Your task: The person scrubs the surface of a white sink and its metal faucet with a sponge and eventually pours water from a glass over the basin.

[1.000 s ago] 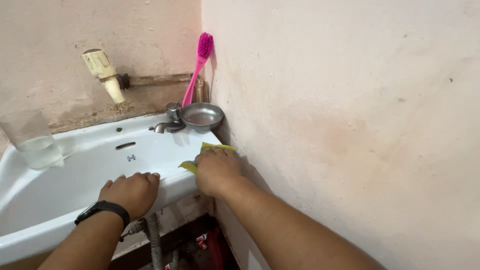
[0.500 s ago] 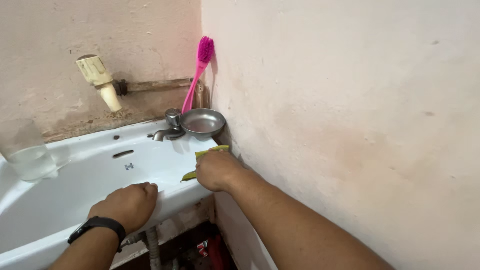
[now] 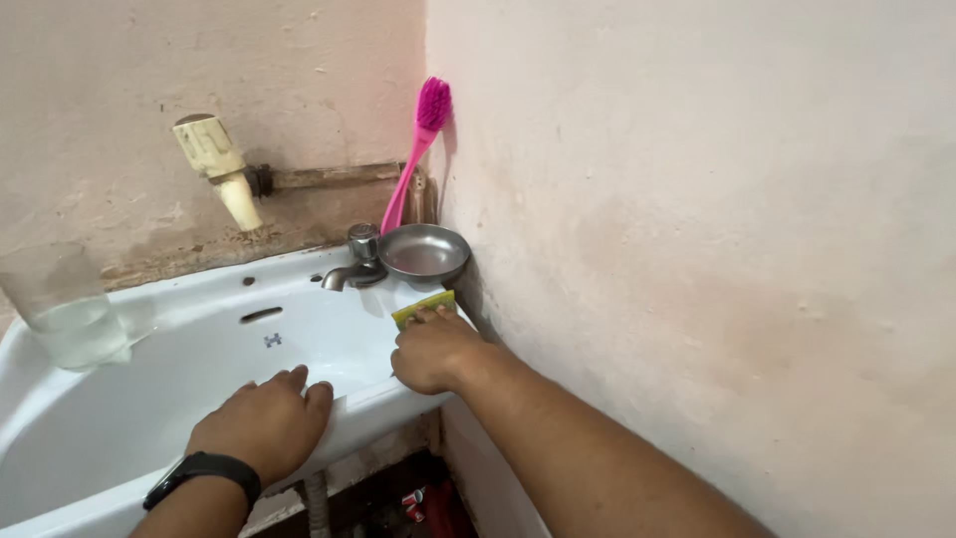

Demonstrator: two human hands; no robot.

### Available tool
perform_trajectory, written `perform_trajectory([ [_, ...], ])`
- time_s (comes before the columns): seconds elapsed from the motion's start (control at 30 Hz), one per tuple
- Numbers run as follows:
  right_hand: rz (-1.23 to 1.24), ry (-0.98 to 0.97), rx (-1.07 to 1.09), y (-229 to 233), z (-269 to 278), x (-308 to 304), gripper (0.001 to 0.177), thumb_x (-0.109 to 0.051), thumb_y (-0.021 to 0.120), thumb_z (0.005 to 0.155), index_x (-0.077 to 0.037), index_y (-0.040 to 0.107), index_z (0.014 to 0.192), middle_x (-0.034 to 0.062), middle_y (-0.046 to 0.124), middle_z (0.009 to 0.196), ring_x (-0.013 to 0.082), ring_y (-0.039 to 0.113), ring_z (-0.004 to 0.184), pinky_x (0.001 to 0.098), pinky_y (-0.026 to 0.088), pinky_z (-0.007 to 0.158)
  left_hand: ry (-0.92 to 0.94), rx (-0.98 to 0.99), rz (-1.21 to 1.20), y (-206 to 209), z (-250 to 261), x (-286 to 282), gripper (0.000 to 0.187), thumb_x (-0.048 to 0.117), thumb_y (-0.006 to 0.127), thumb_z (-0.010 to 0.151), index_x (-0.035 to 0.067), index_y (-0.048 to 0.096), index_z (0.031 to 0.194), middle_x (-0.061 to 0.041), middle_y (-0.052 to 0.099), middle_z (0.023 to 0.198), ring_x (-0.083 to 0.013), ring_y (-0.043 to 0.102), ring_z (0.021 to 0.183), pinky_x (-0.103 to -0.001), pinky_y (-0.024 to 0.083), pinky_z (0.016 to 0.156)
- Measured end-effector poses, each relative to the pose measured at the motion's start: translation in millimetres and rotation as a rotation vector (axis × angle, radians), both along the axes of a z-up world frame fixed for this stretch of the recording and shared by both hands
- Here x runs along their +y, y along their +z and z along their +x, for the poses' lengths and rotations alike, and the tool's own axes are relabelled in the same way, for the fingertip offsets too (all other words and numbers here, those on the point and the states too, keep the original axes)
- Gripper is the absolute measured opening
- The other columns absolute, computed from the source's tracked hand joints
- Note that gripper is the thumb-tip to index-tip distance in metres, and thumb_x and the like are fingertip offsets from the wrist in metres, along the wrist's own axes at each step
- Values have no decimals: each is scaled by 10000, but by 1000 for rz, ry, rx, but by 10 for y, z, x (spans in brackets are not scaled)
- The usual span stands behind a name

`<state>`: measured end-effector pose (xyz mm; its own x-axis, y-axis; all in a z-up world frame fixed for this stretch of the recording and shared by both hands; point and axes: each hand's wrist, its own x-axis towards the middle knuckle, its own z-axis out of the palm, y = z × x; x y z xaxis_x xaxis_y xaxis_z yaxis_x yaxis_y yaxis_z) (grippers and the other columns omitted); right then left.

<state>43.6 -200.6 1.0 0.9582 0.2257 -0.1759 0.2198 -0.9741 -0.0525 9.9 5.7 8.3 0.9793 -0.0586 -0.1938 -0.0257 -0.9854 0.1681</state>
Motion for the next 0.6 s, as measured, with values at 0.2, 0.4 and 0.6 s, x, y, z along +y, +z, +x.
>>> perform_trajectory([
  [0.2,-29,-38,122,60,15,68,670,-418,243,1032,-1,386,1537,165,138,1707,316,57,1596,424,44,1291,33,38,-2,-26,61,4,633,548,391,999,245,467,1550,-53,593,1497,-260,517,1430,-425,423,1200],
  [0.4,-19,-43,178,39,120,115,749,-526,242,1021,-21,324,1569,166,42,1715,323,-30,1596,420,5,1285,-87,-72,-14,-403,374,202,685,527,397,987,153,360,1559,-98,338,1632,-413,307,1483,-421,268,1242],
  [0.6,-6,-1,178,-33,291,183,792,-577,281,999,-29,334,1569,180,45,1713,332,-46,1598,447,13,1285,-130,-94,71,-364,396,320,702,493,455,977,102,370,1554,-138,354,1646,-472,323,1499,-486,280,1254],
])
